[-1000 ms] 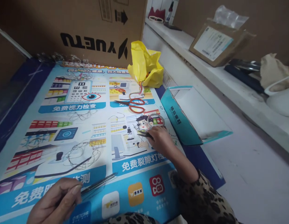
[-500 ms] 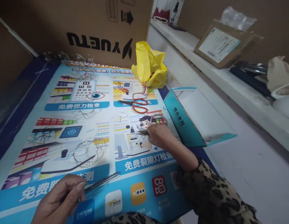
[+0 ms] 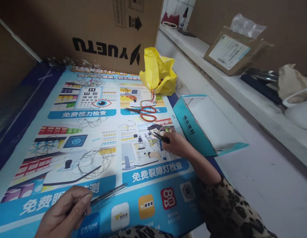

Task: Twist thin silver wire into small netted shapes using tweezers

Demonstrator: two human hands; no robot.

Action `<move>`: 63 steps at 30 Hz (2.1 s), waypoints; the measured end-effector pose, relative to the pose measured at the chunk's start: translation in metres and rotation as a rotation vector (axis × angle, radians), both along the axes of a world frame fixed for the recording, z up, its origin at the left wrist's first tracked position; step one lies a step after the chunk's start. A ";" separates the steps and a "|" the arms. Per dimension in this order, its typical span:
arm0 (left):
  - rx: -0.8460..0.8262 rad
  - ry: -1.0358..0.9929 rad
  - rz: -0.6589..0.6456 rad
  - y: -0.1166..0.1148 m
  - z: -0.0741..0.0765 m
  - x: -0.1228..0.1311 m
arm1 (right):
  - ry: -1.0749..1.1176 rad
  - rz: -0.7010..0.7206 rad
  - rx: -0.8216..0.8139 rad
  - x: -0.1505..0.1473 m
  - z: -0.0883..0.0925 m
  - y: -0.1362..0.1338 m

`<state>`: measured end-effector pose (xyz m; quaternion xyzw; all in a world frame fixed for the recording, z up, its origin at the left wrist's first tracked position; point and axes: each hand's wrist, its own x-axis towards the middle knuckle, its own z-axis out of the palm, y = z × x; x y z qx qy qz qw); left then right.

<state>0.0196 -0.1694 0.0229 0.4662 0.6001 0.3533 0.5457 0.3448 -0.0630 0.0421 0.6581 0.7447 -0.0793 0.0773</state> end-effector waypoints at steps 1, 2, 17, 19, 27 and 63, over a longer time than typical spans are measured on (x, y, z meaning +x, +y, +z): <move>-0.004 -0.001 0.000 0.000 0.000 0.000 | -0.018 -0.016 0.020 0.000 0.000 0.000; -0.008 -0.001 -0.001 0.000 0.001 0.000 | -0.041 -0.029 0.043 0.000 0.000 0.001; -0.007 0.025 0.015 0.001 0.003 0.001 | -0.197 -0.041 0.078 -0.025 -0.016 -0.044; -0.014 0.008 0.033 0.000 0.003 0.001 | -0.198 -0.067 0.071 -0.029 -0.016 -0.042; 0.001 -0.037 0.046 0.000 0.002 0.002 | -0.148 -0.114 0.054 -0.035 -0.022 -0.028; 0.056 -0.042 0.033 0.003 0.000 0.003 | 0.935 -0.276 -0.001 -0.043 -0.006 -0.001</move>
